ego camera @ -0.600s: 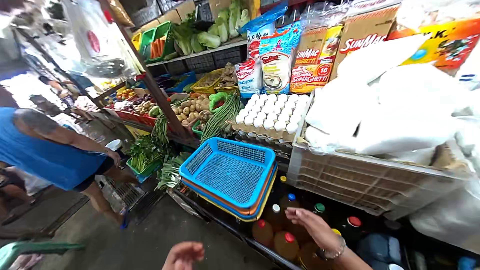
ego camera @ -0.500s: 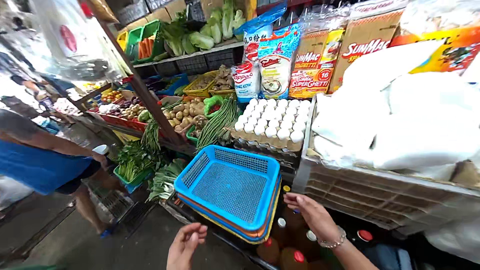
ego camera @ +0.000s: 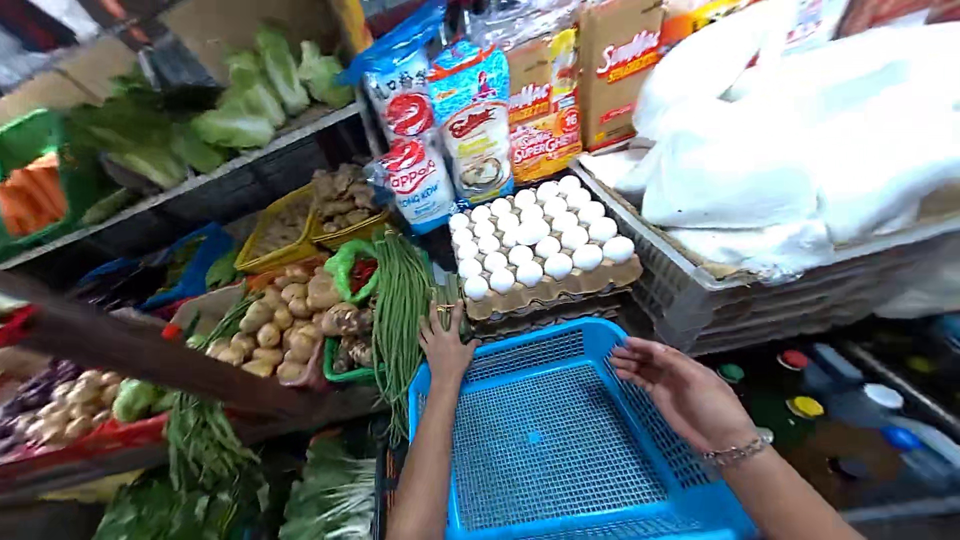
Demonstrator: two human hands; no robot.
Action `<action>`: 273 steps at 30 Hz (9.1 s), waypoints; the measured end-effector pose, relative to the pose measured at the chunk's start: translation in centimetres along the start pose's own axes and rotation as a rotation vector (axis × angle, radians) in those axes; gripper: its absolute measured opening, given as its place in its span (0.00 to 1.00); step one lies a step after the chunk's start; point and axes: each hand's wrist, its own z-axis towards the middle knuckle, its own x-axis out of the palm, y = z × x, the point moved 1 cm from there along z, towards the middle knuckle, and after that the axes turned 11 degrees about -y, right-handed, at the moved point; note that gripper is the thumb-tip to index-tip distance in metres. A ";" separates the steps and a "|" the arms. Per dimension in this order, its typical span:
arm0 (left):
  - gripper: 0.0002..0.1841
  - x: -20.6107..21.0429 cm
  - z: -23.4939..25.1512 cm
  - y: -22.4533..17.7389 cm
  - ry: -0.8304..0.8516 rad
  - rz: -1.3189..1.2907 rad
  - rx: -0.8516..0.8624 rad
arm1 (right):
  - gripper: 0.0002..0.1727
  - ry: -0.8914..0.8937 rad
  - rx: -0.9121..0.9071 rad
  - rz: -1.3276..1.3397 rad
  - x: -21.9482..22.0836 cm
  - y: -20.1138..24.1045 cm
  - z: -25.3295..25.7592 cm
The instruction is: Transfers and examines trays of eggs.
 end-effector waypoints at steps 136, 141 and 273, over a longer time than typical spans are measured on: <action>0.20 4.7 16.5 -2.5 0.204 -1.182 -0.682 | 0.27 -0.191 0.082 -0.063 6.3 3.9 20.6; 0.18 4.9 16.8 -2.4 0.221 -1.231 -0.694 | 0.33 -0.152 -0.012 -0.248 5.7 3.0 22.8; 0.18 2.9 18.8 -6.0 0.205 -0.788 -0.793 | 0.19 0.096 0.006 -0.067 7.7 6.0 22.2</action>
